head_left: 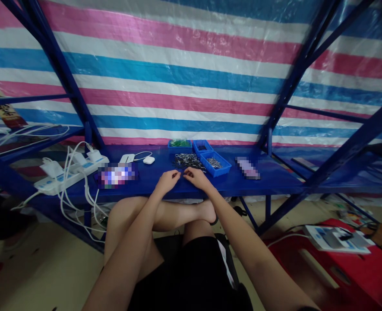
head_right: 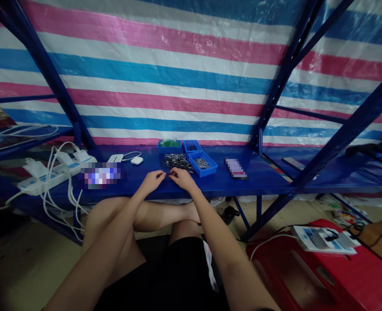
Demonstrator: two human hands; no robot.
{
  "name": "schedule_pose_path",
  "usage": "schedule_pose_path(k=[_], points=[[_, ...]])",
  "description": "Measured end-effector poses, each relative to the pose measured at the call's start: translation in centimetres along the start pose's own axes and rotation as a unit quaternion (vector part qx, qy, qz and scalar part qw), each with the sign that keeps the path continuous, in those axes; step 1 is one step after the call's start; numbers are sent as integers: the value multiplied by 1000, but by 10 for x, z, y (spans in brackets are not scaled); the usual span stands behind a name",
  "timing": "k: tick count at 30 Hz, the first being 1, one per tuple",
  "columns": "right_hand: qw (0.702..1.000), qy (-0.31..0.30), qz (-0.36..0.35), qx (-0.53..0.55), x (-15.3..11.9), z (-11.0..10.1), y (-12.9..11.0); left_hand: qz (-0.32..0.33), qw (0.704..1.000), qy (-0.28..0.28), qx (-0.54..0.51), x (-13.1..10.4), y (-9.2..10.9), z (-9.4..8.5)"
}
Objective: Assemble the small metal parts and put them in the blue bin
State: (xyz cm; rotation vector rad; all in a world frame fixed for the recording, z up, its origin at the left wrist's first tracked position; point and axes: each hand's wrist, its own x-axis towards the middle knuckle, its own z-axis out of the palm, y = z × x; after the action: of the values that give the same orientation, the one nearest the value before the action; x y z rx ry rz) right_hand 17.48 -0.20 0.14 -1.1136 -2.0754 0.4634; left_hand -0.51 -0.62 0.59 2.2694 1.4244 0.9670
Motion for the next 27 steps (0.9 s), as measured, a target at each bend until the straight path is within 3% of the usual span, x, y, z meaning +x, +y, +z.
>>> schedule_pose_path(k=[9, 17, 27], points=[[999, 6, -45, -22, 0, -2, -2, -17, 999, 8, -48, 2, -4, 4], [1000, 16, -8, -9, 0, -1, -3, -2, 999, 3, -50, 1, -5, 4], [1000, 5, -23, -16, -1, -4, -6, -16, 999, 8, -50, 2, -5, 4]])
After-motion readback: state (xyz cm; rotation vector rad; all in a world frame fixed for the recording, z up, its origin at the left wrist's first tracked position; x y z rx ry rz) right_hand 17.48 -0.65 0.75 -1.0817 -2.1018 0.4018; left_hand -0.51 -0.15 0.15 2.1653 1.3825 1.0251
